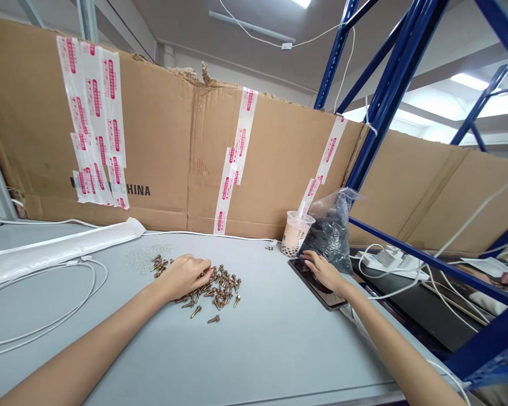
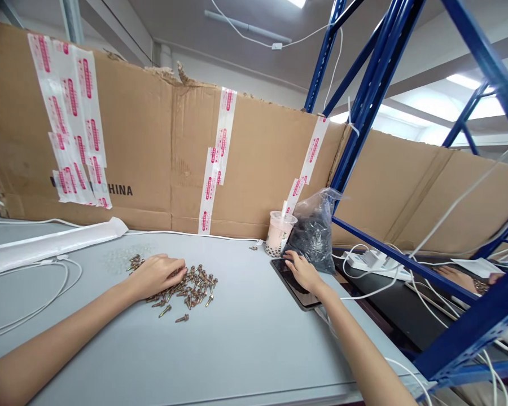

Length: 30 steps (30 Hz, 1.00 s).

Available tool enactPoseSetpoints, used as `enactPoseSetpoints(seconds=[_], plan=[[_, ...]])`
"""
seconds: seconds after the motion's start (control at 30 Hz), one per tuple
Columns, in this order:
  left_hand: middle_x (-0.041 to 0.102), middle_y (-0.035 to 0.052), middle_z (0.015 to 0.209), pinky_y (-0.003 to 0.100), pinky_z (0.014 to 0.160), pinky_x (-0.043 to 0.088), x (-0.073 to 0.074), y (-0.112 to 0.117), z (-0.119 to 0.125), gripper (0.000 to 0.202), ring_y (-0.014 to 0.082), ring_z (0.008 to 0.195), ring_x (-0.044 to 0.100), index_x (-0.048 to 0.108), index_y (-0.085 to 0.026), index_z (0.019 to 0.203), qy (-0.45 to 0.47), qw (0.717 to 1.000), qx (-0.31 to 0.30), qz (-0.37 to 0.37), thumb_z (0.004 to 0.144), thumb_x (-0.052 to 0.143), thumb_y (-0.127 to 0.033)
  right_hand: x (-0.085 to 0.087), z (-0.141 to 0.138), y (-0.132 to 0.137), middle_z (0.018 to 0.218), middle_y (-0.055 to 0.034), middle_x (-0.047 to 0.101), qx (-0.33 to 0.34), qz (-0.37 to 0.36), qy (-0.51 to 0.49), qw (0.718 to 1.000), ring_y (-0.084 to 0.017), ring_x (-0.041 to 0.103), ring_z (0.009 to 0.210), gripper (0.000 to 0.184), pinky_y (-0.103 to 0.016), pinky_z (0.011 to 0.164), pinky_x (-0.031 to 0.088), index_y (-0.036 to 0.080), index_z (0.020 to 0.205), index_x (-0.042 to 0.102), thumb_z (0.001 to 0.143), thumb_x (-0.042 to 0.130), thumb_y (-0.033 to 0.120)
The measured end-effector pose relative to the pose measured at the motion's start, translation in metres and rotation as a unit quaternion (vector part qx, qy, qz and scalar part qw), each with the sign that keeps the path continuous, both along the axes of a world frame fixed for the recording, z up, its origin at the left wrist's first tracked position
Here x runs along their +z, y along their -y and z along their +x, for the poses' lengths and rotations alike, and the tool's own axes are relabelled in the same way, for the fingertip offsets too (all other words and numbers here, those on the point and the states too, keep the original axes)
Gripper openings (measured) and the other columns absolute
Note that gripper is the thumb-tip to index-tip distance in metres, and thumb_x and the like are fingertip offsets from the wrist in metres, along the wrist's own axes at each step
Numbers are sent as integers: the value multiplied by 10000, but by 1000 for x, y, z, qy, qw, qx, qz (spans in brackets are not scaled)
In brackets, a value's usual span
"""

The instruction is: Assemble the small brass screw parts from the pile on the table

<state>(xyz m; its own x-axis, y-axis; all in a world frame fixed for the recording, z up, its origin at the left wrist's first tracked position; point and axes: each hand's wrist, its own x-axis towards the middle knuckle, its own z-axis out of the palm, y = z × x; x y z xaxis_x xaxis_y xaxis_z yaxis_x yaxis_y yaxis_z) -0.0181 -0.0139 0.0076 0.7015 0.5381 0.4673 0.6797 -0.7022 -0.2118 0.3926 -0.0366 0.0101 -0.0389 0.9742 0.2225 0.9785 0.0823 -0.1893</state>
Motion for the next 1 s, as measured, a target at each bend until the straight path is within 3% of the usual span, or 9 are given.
enactPoseSetpoints(seconds=[0.2,0.4,0.53,0.73,1.0], plan=[[565,-9,578,247,574,327,0,0,0,251,119,511,504,468,-180,703,-4,1000,3,-4,861,304,-286,0,-1,-2,1166,-52,530,8,-7,19,1000,-213,476,1073,383,-360,864,367,227,1126,421,867,202,405],[557,0,570,242,594,336,1,0,0,270,114,525,509,479,-173,712,-12,1000,-2,0,865,292,-294,22,6,19,891,-22,660,4,-19,-10,1000,-219,572,920,411,-350,830,379,249,1051,476,867,163,442],[558,3,580,237,593,333,1,1,0,282,110,523,503,479,-172,706,-10,1000,-13,-4,868,285,-296,31,8,35,969,-31,637,-30,-5,15,999,-230,566,938,427,-362,821,376,253,1093,449,857,167,470],[545,1,561,243,575,328,0,1,1,294,115,507,498,485,-174,697,-1,1000,-15,1,866,283,-304,16,6,40,986,-92,617,-149,-40,41,987,-283,548,964,476,-417,802,359,214,1136,409,839,186,511],[553,1,566,244,580,331,1,1,1,300,117,503,500,485,-176,698,-16,1000,-12,5,870,280,-310,1,7,37,1000,-109,614,-193,-81,-91,974,-289,547,967,600,-374,795,375,187,1170,371,783,213,617]])
